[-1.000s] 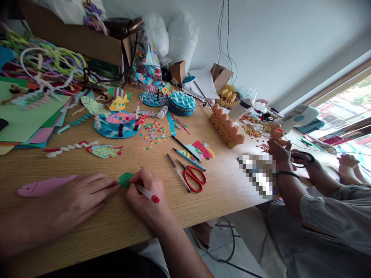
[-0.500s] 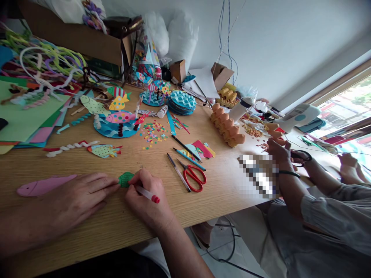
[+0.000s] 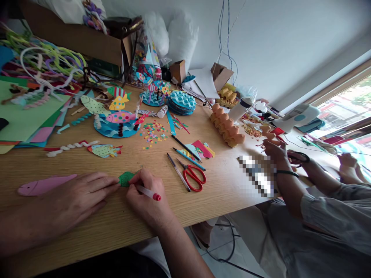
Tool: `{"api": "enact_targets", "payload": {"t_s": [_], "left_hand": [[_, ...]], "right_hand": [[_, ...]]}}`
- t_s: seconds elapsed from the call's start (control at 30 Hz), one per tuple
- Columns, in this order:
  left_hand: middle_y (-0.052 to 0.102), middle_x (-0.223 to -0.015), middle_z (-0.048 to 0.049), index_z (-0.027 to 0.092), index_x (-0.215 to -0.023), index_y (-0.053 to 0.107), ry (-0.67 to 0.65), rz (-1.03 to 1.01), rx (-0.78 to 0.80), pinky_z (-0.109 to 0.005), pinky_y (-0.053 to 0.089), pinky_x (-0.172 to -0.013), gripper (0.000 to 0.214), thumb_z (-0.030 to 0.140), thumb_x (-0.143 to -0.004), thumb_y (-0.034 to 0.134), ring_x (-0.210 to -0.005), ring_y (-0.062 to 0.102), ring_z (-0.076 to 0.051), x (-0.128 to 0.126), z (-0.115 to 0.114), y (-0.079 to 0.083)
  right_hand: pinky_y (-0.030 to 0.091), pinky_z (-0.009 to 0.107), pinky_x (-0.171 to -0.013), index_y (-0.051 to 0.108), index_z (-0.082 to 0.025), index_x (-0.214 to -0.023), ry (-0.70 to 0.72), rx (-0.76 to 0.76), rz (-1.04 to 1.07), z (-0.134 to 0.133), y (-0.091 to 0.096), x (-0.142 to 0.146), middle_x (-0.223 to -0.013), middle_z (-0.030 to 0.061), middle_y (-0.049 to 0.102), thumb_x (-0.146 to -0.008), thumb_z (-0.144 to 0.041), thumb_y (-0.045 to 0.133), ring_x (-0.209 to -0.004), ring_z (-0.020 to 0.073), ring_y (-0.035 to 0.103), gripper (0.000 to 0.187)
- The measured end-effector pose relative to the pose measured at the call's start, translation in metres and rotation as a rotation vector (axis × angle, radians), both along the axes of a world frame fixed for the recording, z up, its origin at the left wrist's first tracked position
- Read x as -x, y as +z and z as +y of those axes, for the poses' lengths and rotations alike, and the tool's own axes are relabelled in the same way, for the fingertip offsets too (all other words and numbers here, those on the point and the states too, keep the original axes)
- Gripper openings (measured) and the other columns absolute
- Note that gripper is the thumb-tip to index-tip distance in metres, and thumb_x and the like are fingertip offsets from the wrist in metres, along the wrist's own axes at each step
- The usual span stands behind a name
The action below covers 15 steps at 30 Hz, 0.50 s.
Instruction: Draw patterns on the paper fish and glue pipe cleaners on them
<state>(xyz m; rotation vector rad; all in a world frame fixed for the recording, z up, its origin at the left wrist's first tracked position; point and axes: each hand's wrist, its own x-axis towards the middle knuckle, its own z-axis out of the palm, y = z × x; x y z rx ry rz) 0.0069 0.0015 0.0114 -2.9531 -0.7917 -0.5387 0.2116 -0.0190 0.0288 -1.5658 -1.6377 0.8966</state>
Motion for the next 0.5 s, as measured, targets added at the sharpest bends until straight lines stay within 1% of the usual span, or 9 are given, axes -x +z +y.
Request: {"api": "enact_targets", "payload": {"t_s": [0.17,0.33,0.5], "left_hand": [[0.073,-0.101,-0.0087,0.013,-0.107,0.071,0.000,-0.010,-0.010,-0.036,0.053,-0.082,0.036,0.000,-0.093,0.041,-0.092,0.065,-0.024,0.0004,0.0009,-0.0034],[0.074,-0.105,-0.0078,0.014,-0.110,0.071,0.007,0.025,0.037,-0.035,0.054,-0.085,0.036,0.002,-0.094,0.042,-0.095,0.065,-0.023,0.0016,0.0010,-0.0003],[0.073,-0.107,-0.0083,0.015,-0.112,0.072,0.007,0.008,0.053,-0.034,0.053,-0.088,0.035,0.003,-0.094,0.044,-0.098,0.065,-0.023,0.0020,0.0008,-0.0007]], "right_hand": [[0.037,0.023,-0.056,0.054,-0.023,-0.068,0.005,-0.016,-0.028,0.0003,-0.0008,0.0001,-0.057,-0.0059,0.052,-0.069,-0.012,0.053,-0.052,0.0122,0.048,0.012],[0.037,0.023,-0.055,0.053,-0.023,-0.067,-0.002,-0.038,-0.032,0.0008,-0.0014,-0.0004,-0.057,-0.0060,0.051,-0.068,-0.012,0.053,-0.052,0.0122,0.047,0.012],[0.036,0.022,-0.054,0.052,-0.023,-0.067,-0.006,-0.027,-0.025,0.0007,-0.0018,-0.0009,-0.058,-0.0057,0.054,-0.067,-0.011,0.053,-0.052,0.0119,0.047,0.012]]}}
